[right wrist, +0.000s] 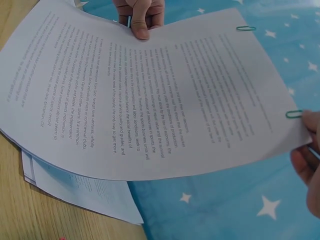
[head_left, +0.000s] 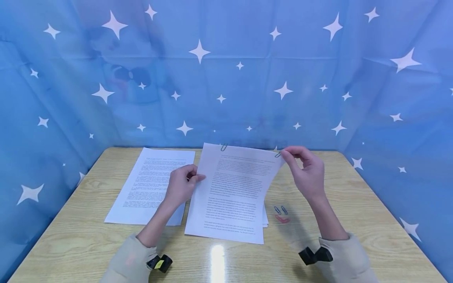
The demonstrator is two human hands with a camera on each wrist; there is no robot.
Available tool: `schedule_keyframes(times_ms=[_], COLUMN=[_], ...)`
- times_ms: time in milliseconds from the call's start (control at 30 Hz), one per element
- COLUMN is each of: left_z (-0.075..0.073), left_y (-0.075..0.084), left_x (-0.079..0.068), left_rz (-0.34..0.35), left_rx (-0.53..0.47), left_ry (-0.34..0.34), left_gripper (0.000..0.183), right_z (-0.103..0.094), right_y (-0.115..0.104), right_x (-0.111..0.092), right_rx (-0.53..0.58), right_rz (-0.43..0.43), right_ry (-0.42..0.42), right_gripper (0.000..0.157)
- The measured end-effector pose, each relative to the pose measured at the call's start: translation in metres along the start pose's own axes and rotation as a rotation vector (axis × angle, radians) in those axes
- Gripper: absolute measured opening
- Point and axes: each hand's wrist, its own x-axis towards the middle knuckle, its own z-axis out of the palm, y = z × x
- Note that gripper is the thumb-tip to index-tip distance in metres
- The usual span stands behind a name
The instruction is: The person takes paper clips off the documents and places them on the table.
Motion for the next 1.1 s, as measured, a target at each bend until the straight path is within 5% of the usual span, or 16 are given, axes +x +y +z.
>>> schedule_keyframes(times_ms=[500, 700, 833, 1100], left_z=[-0.006, -0.009, -0.010, -0.013], left_y=[-0.002, -0.002, -0.003, -0.004], left_x=[0.003, 0.003, 0.005, 0.005], left_rz=[-0.045, -0.069, -0.089, -0.123], left_rx=[-0.014, -0.027, -0.027, -0.047], left_ry=[0.010, 0.003, -0.001, 0.002], left_gripper=[0.030, 0.024, 0.024, 0.027], right_z=[-0.006, -0.013, -0.019, -0.030], right_y=[-0.006, -0.005, -0.001, 0.008], right_x=[0.004, 0.006, 0.004, -0.009], right_rx=[0.054, 0.197, 0.239, 0.114], right_rz=[0.018, 0.007, 0.008, 0.101], right_ry=[0.081, 0.112, 0.088, -0.019], right_gripper=[0.009, 0.011, 0.010, 0.010])
